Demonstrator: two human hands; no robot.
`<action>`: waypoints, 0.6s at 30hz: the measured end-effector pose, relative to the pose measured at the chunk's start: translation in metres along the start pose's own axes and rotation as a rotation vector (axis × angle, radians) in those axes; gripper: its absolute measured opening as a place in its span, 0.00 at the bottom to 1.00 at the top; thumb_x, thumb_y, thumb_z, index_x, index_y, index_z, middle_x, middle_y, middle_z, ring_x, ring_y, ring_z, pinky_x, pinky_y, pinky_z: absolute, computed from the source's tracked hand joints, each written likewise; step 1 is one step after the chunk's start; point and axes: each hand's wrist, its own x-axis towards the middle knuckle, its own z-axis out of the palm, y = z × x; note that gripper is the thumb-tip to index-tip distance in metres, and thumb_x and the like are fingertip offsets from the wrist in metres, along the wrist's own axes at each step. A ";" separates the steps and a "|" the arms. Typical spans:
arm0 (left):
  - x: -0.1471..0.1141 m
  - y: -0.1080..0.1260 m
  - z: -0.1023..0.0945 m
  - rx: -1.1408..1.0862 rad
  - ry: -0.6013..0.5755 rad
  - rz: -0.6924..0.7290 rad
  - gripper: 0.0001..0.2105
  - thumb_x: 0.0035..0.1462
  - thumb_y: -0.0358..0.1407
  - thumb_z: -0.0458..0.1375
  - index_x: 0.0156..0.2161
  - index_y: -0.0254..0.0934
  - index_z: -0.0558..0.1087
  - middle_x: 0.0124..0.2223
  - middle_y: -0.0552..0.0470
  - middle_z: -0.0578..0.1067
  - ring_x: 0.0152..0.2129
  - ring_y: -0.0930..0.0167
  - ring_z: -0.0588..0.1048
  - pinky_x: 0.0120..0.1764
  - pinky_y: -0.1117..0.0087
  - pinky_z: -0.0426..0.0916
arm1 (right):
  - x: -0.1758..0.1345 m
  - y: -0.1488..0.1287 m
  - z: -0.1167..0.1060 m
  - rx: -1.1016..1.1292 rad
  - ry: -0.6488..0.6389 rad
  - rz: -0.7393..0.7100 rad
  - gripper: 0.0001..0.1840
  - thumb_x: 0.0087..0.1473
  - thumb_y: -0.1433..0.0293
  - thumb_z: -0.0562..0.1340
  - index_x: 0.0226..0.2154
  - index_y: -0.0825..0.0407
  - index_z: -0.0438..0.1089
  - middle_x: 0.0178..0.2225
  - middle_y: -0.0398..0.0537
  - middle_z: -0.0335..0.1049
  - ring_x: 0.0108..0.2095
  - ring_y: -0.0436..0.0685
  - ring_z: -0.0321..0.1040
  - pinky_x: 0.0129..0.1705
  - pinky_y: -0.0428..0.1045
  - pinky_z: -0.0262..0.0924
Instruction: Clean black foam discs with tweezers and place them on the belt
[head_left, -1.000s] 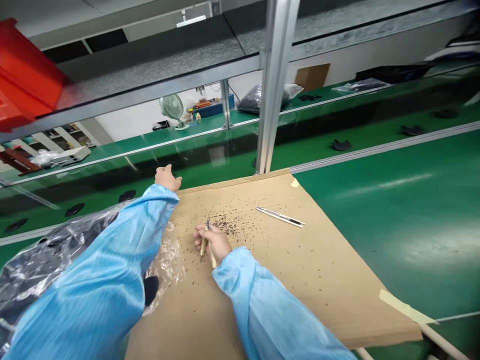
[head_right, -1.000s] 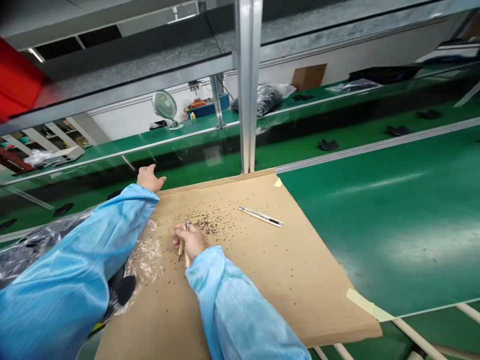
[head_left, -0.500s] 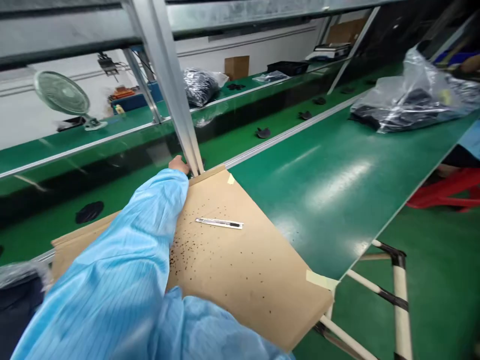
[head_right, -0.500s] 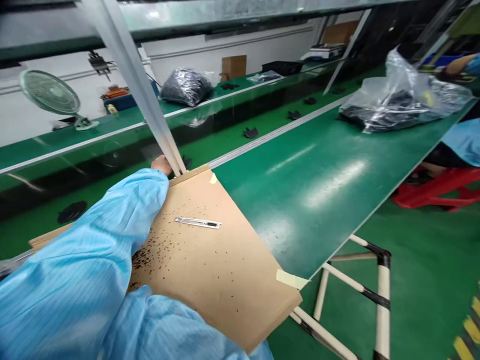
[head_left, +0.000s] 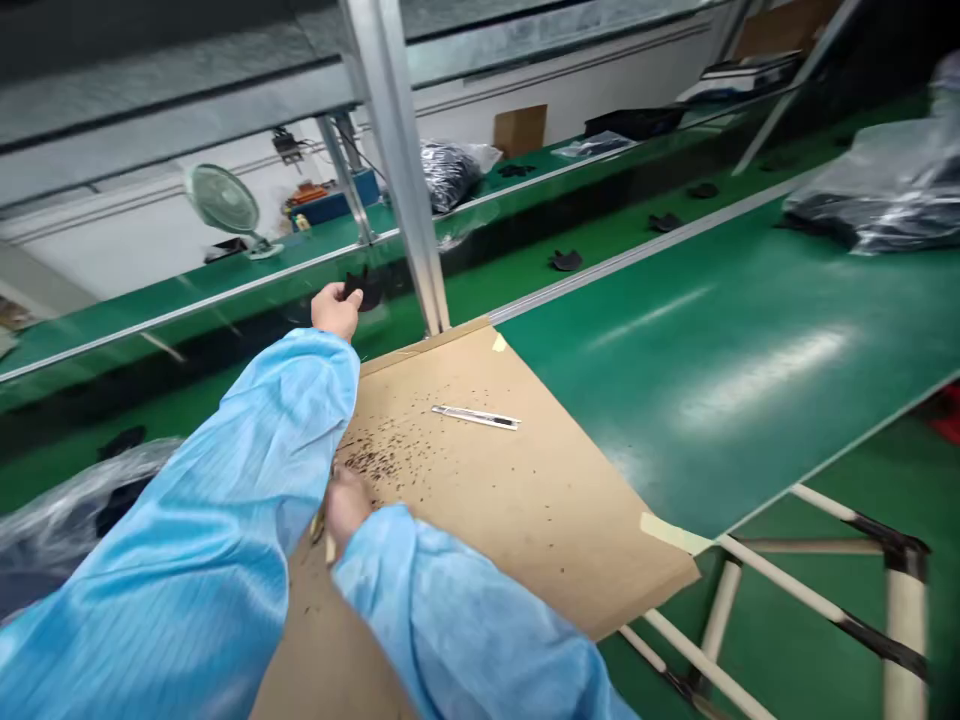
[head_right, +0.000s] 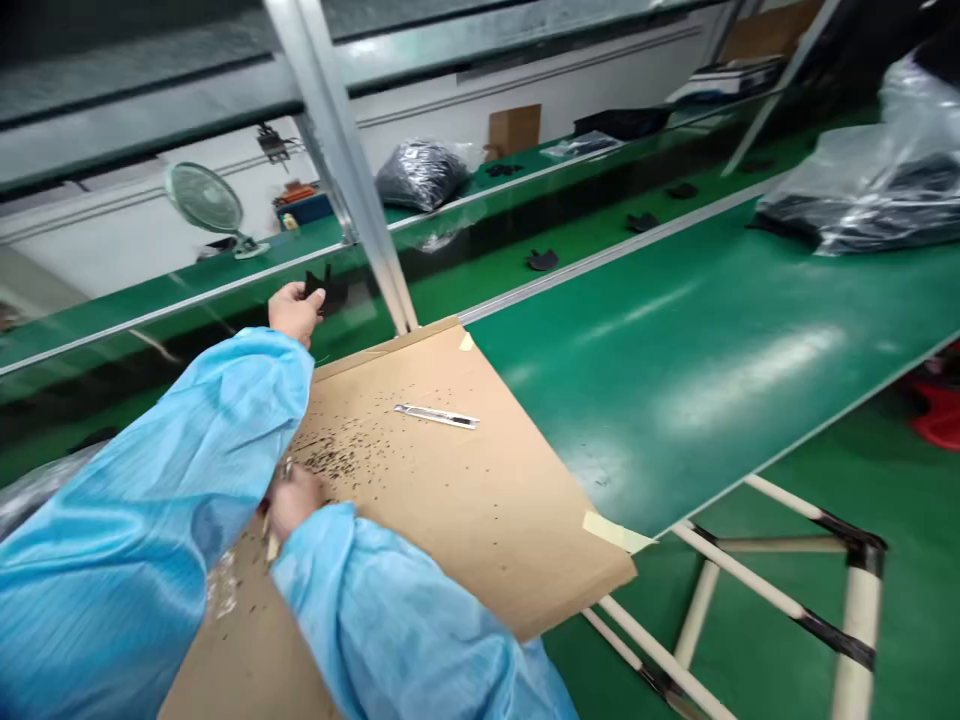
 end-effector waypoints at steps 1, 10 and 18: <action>-0.010 0.012 -0.021 0.019 0.060 0.040 0.08 0.47 0.32 0.65 0.33 0.33 0.70 0.30 0.54 0.71 0.30 0.73 0.70 0.33 0.69 0.65 | -0.003 -0.002 0.004 0.068 -0.001 0.052 0.06 0.55 0.69 0.60 0.32 0.56 0.69 0.25 0.42 0.67 0.24 0.49 0.65 0.25 0.45 0.62; -0.176 0.016 -0.198 -0.431 0.259 -0.304 0.15 0.44 0.32 0.66 0.37 0.37 0.66 0.35 0.53 0.75 0.29 0.72 0.75 0.31 0.69 0.71 | -0.026 -0.036 -0.009 0.364 -0.209 0.020 0.26 0.34 0.70 0.67 0.41 0.50 0.65 0.27 0.38 0.64 0.25 0.48 0.64 0.28 0.45 0.62; -0.232 -0.032 -0.226 -0.773 0.232 -0.436 0.11 0.51 0.30 0.61 0.41 0.35 0.72 0.38 0.49 0.76 0.30 0.72 0.75 0.28 0.75 0.71 | -0.040 -0.022 -0.014 -0.694 -0.358 -0.704 0.27 0.52 0.71 0.56 0.56 0.52 0.59 0.50 0.54 0.65 0.49 0.59 0.63 0.54 0.58 0.57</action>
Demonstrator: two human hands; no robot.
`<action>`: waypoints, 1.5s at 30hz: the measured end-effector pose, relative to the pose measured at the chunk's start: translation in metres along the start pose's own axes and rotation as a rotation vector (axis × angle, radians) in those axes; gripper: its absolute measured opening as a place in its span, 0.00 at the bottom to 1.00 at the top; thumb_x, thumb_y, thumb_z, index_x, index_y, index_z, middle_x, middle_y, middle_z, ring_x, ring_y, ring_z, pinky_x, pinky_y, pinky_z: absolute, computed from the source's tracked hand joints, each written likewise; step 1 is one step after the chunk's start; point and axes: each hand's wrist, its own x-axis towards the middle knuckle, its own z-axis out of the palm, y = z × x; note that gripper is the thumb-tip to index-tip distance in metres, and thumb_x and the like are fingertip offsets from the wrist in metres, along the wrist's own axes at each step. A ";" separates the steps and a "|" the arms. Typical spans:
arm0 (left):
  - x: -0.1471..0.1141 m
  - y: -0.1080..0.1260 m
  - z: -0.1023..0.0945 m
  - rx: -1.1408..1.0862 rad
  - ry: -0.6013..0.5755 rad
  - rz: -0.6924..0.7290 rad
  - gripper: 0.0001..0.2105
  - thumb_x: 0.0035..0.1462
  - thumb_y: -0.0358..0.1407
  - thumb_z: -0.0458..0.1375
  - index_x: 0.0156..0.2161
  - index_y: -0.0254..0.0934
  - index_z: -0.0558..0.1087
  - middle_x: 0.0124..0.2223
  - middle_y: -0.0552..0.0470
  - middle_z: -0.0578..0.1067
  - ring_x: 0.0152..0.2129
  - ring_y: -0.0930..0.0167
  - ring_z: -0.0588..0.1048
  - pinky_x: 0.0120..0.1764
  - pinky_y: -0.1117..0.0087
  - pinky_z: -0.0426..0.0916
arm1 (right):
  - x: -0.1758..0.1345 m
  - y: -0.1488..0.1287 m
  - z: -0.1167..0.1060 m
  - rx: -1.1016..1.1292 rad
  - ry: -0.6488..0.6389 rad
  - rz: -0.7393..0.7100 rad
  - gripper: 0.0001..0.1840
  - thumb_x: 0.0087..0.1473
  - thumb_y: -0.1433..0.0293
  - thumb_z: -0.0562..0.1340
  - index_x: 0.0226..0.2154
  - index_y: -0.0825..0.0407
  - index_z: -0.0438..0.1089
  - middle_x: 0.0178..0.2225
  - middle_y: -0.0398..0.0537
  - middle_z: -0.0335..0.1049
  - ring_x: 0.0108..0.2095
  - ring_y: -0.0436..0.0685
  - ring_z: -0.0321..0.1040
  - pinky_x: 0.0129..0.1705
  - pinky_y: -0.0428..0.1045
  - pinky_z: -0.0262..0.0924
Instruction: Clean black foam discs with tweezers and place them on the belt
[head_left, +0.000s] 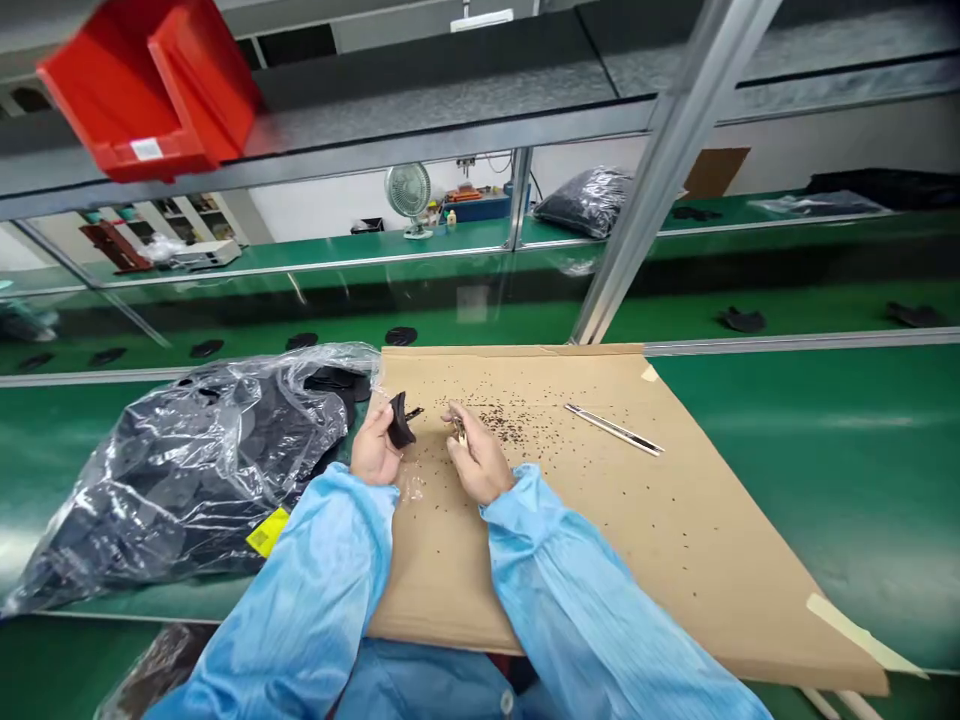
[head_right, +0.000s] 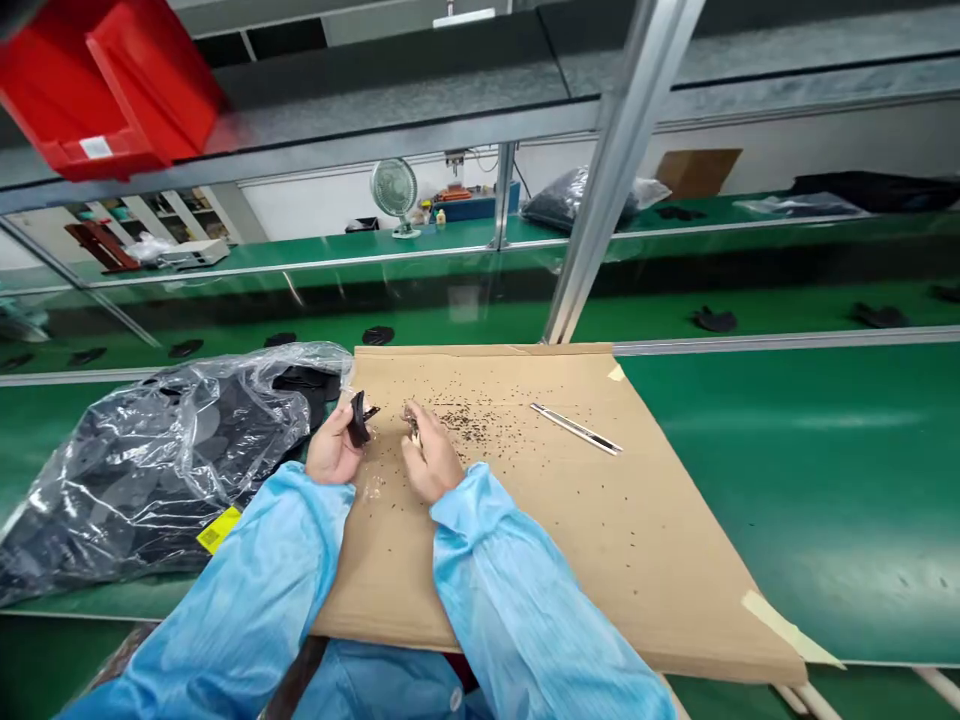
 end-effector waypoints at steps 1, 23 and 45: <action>0.001 -0.001 -0.001 -0.007 0.003 -0.016 0.11 0.50 0.30 0.61 0.41 0.34 0.72 0.36 0.50 0.76 0.28 0.73 0.75 0.25 0.76 0.70 | -0.001 0.000 0.000 -0.118 -0.011 -0.063 0.27 0.52 0.72 0.55 0.56 0.53 0.59 0.49 0.55 0.65 0.50 0.60 0.62 0.55 0.58 0.56; -0.005 -0.001 0.005 0.100 -0.035 -0.110 0.21 0.43 0.36 0.66 0.44 0.33 0.70 0.25 0.55 0.70 0.13 0.77 0.64 0.15 0.76 0.58 | -0.001 0.005 -0.002 -0.644 -0.081 -0.281 0.16 0.60 0.68 0.54 0.50 0.51 0.66 0.39 0.53 0.71 0.40 0.59 0.67 0.46 0.53 0.63; -0.005 -0.005 0.002 0.150 -0.113 -0.046 0.24 0.41 0.32 0.67 0.46 0.39 0.68 0.36 0.54 0.71 0.19 0.78 0.68 0.20 0.76 0.64 | 0.001 0.004 -0.001 -0.469 -0.128 -0.077 0.12 0.54 0.74 0.56 0.41 0.50 0.70 0.34 0.47 0.72 0.36 0.56 0.67 0.40 0.49 0.61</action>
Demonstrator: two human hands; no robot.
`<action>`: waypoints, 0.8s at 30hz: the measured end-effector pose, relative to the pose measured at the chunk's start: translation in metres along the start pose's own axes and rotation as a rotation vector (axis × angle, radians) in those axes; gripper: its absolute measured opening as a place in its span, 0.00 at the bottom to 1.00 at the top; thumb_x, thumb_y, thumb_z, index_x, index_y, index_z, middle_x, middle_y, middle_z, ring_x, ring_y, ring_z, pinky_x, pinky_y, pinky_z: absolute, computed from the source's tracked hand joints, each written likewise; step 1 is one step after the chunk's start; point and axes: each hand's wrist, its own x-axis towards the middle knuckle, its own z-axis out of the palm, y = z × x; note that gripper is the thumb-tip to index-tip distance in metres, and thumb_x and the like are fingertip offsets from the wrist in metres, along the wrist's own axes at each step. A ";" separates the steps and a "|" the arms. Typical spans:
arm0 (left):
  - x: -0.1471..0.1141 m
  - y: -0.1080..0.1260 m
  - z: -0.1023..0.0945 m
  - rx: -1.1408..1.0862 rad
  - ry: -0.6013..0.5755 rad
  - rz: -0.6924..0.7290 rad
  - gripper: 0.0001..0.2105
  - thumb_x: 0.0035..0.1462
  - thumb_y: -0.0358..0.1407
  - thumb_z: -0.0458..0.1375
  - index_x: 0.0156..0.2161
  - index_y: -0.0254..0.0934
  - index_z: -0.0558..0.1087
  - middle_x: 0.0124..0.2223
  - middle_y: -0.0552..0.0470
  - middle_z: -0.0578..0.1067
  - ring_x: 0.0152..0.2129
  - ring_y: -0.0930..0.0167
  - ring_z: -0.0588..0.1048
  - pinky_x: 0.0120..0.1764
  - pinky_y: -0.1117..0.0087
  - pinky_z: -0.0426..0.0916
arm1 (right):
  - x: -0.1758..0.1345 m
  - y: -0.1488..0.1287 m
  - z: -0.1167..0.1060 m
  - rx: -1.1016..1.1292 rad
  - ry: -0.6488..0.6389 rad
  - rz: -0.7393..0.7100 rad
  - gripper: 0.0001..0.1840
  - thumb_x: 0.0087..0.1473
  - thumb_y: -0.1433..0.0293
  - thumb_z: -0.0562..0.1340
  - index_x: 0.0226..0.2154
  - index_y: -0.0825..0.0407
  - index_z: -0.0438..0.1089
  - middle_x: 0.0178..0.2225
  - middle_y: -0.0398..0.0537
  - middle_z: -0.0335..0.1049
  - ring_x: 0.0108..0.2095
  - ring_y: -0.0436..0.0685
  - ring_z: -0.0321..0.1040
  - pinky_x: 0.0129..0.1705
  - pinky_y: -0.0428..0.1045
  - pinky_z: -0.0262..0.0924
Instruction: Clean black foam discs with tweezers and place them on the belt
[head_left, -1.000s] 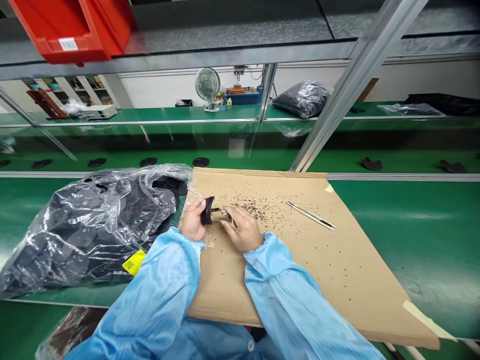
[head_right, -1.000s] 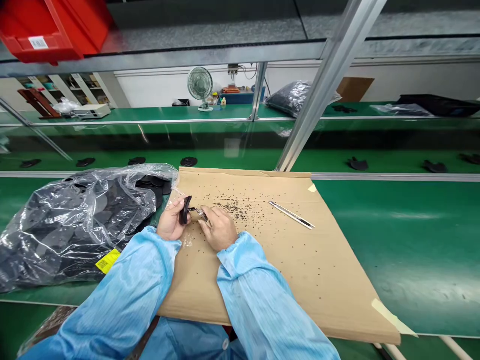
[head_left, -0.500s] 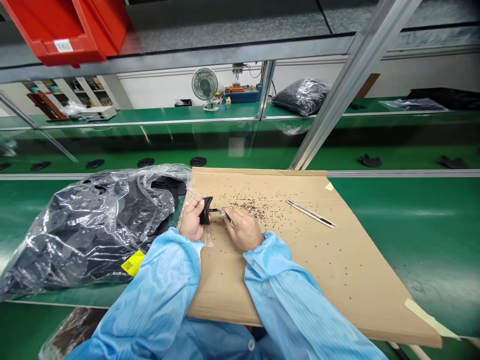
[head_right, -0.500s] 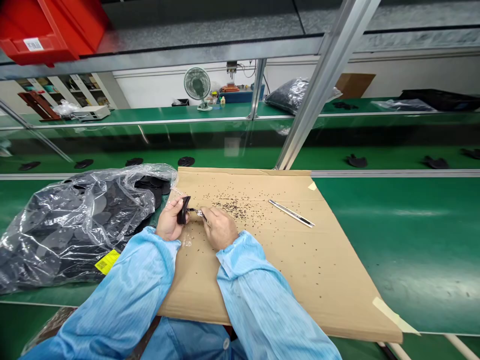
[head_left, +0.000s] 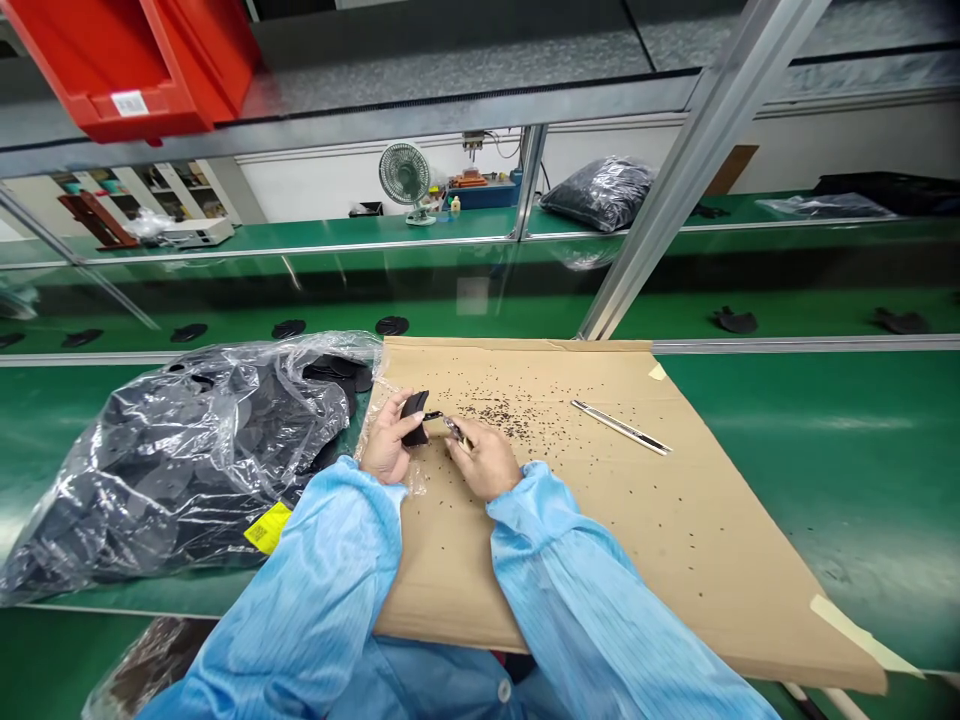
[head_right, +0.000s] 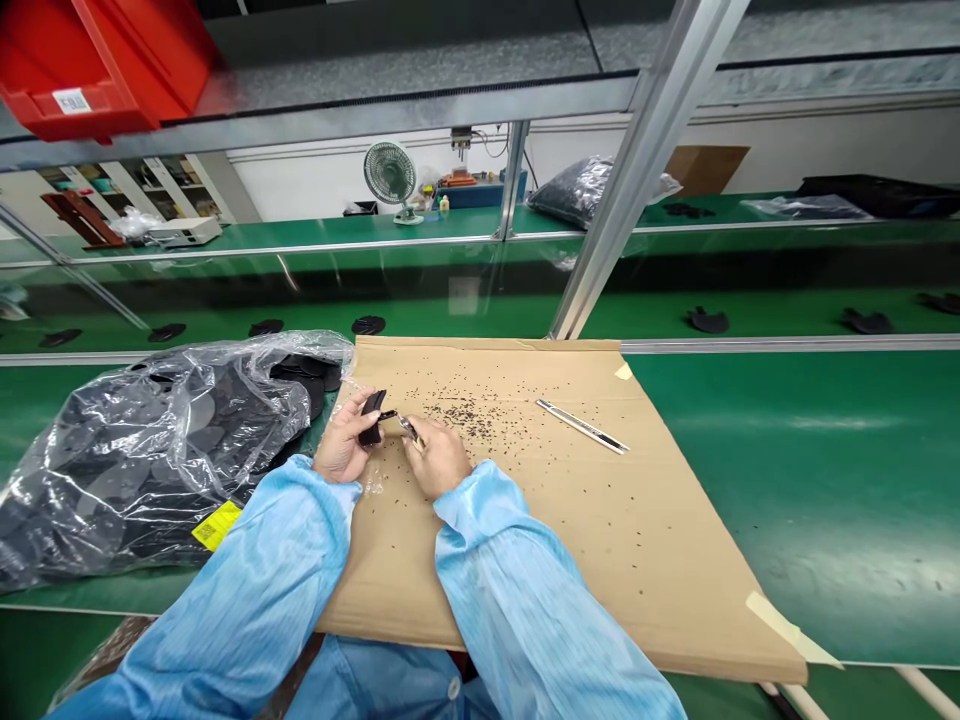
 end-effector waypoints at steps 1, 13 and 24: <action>-0.001 0.000 0.000 0.005 -0.013 -0.001 0.26 0.40 0.30 0.67 0.47 0.40 0.68 0.36 0.55 0.71 0.19 0.78 0.68 0.20 0.76 0.64 | 0.000 0.000 0.000 0.003 0.003 -0.001 0.12 0.54 0.73 0.56 0.41 0.49 0.70 0.34 0.47 0.72 0.36 0.56 0.67 0.40 0.49 0.61; 0.002 -0.002 0.000 0.057 0.003 0.112 0.25 0.39 0.29 0.67 0.46 0.41 0.68 0.37 0.55 0.70 0.22 0.79 0.68 0.24 0.76 0.65 | -0.002 0.001 -0.001 -0.235 0.056 -0.011 0.15 0.55 0.73 0.56 0.46 0.52 0.68 0.37 0.53 0.71 0.39 0.60 0.66 0.43 0.52 0.61; 0.001 0.003 0.002 -0.034 -0.024 -0.006 0.22 0.40 0.30 0.68 0.44 0.36 0.69 0.31 0.56 0.70 0.18 0.80 0.65 0.20 0.77 0.60 | 0.002 -0.005 -0.007 0.213 -0.042 0.127 0.08 0.52 0.71 0.58 0.35 0.51 0.73 0.29 0.44 0.72 0.31 0.54 0.67 0.36 0.48 0.61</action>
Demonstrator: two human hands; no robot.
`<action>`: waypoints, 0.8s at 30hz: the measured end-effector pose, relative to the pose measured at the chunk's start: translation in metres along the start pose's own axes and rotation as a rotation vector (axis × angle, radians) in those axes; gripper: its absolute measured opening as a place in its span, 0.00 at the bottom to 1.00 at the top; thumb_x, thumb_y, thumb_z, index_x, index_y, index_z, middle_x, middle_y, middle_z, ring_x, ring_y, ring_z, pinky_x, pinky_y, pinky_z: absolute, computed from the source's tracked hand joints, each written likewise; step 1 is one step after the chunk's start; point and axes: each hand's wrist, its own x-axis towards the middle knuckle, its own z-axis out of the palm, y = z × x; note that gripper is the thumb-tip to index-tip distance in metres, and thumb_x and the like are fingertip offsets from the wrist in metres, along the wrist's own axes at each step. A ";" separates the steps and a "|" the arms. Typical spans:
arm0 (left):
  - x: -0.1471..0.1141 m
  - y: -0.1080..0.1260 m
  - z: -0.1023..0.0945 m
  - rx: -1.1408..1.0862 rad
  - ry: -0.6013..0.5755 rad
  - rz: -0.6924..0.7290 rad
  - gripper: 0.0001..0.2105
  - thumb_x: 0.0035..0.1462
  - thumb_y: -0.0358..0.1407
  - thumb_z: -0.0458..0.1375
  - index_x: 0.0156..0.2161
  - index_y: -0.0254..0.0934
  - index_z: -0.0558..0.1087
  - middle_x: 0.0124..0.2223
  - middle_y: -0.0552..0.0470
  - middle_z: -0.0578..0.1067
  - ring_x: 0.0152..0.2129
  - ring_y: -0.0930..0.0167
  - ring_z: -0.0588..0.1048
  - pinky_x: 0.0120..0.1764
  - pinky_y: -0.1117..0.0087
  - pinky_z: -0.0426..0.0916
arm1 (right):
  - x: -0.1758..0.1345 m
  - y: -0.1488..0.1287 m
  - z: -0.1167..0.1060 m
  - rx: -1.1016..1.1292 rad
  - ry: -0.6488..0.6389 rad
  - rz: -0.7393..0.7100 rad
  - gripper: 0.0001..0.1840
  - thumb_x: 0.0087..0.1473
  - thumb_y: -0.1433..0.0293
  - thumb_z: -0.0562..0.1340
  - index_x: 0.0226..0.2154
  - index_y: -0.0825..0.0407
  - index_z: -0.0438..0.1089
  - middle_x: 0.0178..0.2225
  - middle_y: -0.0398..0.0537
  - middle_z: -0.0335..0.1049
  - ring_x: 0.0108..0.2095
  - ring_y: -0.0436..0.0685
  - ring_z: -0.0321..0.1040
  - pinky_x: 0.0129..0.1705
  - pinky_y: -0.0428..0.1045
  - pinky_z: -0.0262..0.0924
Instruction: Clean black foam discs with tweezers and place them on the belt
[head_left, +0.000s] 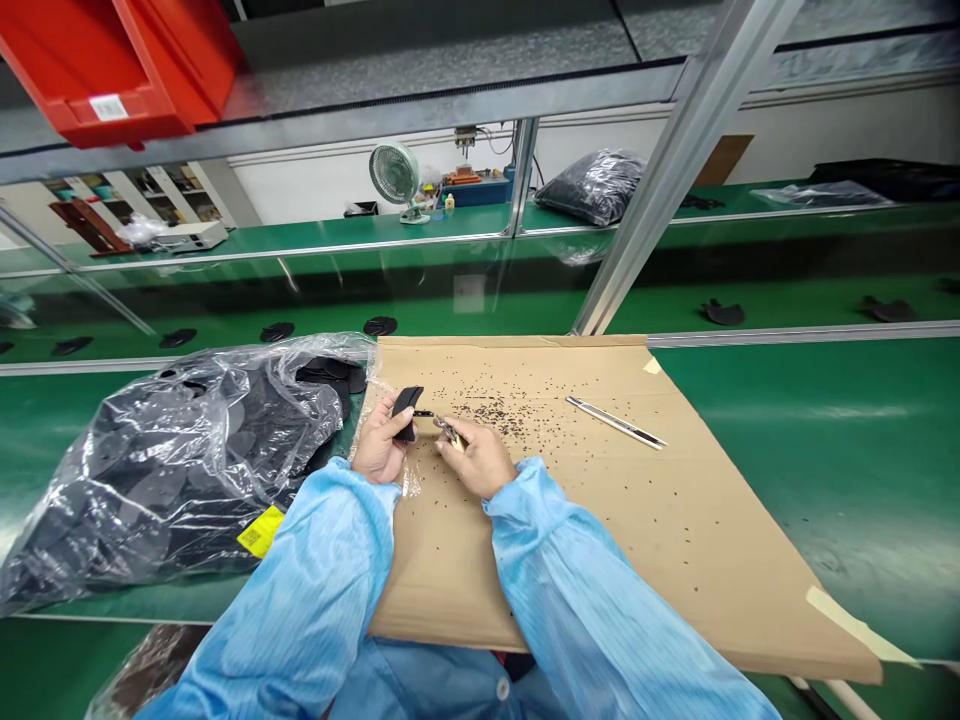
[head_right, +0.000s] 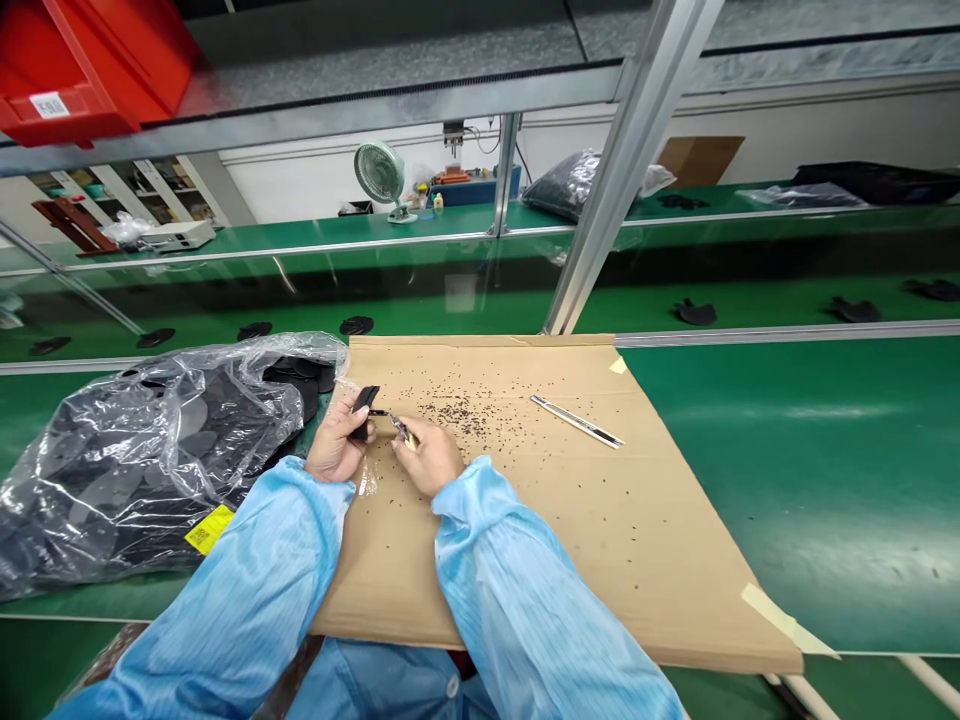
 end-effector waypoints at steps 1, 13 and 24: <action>0.000 0.001 0.000 -0.015 -0.012 -0.007 0.22 0.40 0.30 0.68 0.43 0.36 0.69 0.30 0.56 0.69 0.18 0.80 0.65 0.21 0.77 0.60 | 0.001 0.001 0.000 0.059 0.000 0.024 0.09 0.52 0.70 0.59 0.35 0.51 0.73 0.29 0.44 0.72 0.31 0.54 0.68 0.36 0.48 0.61; 0.000 0.002 -0.003 -0.122 -0.026 -0.083 0.23 0.41 0.30 0.69 0.44 0.35 0.69 0.35 0.52 0.74 0.25 0.76 0.71 0.26 0.75 0.68 | 0.001 -0.003 0.000 0.069 0.185 0.257 0.18 0.45 0.66 0.64 0.41 0.55 0.72 0.40 0.53 0.72 0.41 0.61 0.69 0.46 0.55 0.62; 0.001 0.004 -0.005 -0.213 -0.002 -0.170 0.17 0.48 0.32 0.66 0.45 0.35 0.70 0.27 0.56 0.70 0.19 0.79 0.68 0.22 0.78 0.65 | -0.005 -0.001 -0.002 -0.107 0.142 -0.017 0.18 0.56 0.61 0.58 0.47 0.51 0.70 0.38 0.51 0.71 0.40 0.58 0.68 0.44 0.52 0.62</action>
